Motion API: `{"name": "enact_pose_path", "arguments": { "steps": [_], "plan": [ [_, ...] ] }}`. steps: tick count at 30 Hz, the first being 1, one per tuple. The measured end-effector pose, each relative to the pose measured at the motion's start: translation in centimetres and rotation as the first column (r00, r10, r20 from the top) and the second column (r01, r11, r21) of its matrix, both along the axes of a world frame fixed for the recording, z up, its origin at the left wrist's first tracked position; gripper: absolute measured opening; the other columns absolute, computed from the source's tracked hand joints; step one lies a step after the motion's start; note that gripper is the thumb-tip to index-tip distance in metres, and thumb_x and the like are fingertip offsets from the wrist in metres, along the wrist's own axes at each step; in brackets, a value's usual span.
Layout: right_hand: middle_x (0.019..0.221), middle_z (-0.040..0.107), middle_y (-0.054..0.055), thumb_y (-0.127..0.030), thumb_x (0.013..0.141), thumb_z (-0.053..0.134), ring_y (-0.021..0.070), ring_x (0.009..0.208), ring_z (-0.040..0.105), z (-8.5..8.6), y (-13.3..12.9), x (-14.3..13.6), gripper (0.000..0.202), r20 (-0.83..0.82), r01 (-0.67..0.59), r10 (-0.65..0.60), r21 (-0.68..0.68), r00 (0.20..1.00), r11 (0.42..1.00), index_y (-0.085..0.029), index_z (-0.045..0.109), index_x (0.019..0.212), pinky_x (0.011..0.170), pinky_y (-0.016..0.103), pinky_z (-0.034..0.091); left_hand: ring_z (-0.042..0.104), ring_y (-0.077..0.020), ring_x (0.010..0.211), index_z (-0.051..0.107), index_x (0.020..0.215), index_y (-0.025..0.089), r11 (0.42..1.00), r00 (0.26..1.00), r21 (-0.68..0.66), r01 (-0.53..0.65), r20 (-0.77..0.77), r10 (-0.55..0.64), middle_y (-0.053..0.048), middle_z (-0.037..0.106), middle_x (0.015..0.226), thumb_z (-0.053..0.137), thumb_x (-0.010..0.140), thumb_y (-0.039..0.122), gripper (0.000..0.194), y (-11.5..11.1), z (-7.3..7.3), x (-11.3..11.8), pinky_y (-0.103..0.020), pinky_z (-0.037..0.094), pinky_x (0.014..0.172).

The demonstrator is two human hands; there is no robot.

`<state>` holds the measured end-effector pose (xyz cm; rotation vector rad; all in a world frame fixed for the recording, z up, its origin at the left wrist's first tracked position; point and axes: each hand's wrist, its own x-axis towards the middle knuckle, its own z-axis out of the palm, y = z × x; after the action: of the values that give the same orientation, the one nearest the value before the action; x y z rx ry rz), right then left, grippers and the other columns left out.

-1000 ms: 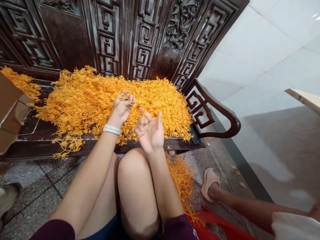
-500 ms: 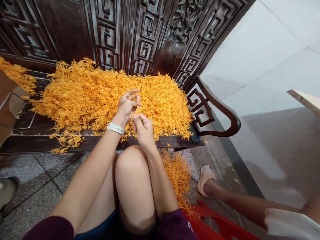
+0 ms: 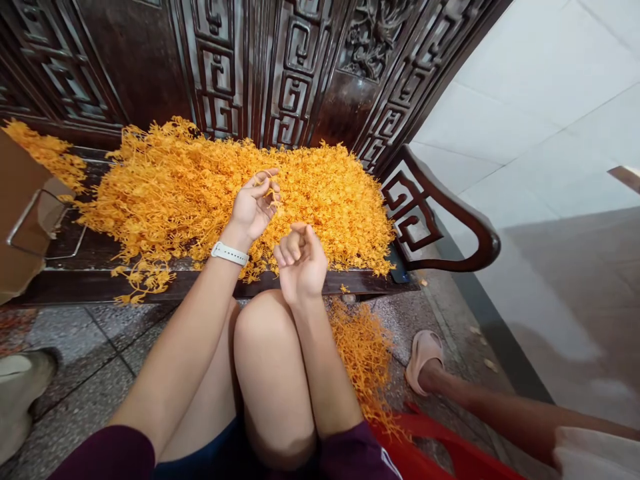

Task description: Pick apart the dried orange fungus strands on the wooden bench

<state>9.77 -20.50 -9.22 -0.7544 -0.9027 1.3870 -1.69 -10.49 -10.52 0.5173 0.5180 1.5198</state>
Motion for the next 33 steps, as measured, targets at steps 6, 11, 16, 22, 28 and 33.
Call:
{"name": "enact_pose_path", "arguments": {
  "steps": [6,11,16,22,28,33],
  "plan": [
    [0.057,0.043,-0.008,-0.063,0.095,0.062,0.01,0.047,0.033,-2.4,-0.3,-0.7,0.039,0.159,0.024,0.0,-0.15,0.987,0.988,-0.024,0.059,0.092,0.048,0.026,0.029,0.05,-0.0075,0.053,0.071,0.112,0.019,0.988,0.984,0.076,0.133,-0.127,-0.123,0.002,0.056,0.069,0.069,0.096,0.017,0.015,-0.3,0.0,0.6,-0.023,0.042,0.058],
    [0.056,0.043,-0.009,-0.053,0.09,0.074,0.0074,0.047,0.034,-3.0,0.1,-1.0,0.038,0.181,-0.041,0.056,-0.085,0.982,0.995,-0.023,0.053,0.08,0.049,0.023,0.03,0.042,-0.0062,0.048,0.071,0.107,0.017,0.96,0.949,0.165,0.229,-0.258,-0.182,0.002,0.052,0.065,0.067,0.098,0.017,0.01,-0.5,-0.2,1.0,-0.022,0.036,0.051],
    [0.057,0.045,-0.009,-0.058,0.091,0.071,0.0077,0.047,0.036,-3.2,0.6,-0.5,0.041,0.181,0.029,-0.005,-0.131,0.983,0.991,-0.023,0.052,0.082,0.046,0.023,0.03,0.045,-0.006,0.051,0.068,0.106,0.019,0.966,0.943,0.158,0.202,-0.298,-0.149,0.003,0.053,0.067,0.065,0.098,0.017,0.009,-0.6,-0.3,0.8,-0.02,0.039,0.051],
    [0.054,0.043,-0.01,-0.059,0.091,0.072,0.0072,0.044,0.029,-4.0,0.5,-0.4,0.041,0.255,-0.072,0.101,-0.12,0.962,0.99,-0.024,0.053,0.084,0.045,0.022,0.025,0.042,-0.0058,0.05,0.068,0.107,0.019,0.936,0.943,0.171,0.308,-0.187,-0.276,0.004,0.052,0.065,0.064,0.095,0.014,0.014,-0.5,-0.7,1.0,-0.018,0.035,0.048],
    [0.055,0.036,-0.01,-0.04,0.094,0.074,0.0067,0.046,0.027,-2.7,0.1,0.7,0.026,0.26,-0.219,0.196,0.06,0.945,0.974,-0.022,0.06,0.081,0.048,0.023,0.023,0.04,-0.0072,0.048,0.066,0.104,0.019,0.973,0.971,0.117,0.199,-0.161,-0.179,0.005,0.049,0.061,0.063,0.089,0.008,0.019,-0.9,-0.3,0.9,-0.02,0.032,0.047],
    [0.082,0.073,0.0,-0.027,0.1,0.066,0.011,0.071,0.064,0.8,-3.0,0.7,0.015,0.582,-0.872,0.677,0.123,0.45,0.474,-0.02,0.073,0.089,0.068,0.024,0.046,0.037,-0.0079,0.048,0.061,0.094,0.023,0.999,0.997,0.049,-0.005,-0.082,0.009,0.005,0.043,0.061,0.063,0.096,0.015,0.008,0.4,-0.8,0.3,-0.022,0.033,0.047]
  ]
}}
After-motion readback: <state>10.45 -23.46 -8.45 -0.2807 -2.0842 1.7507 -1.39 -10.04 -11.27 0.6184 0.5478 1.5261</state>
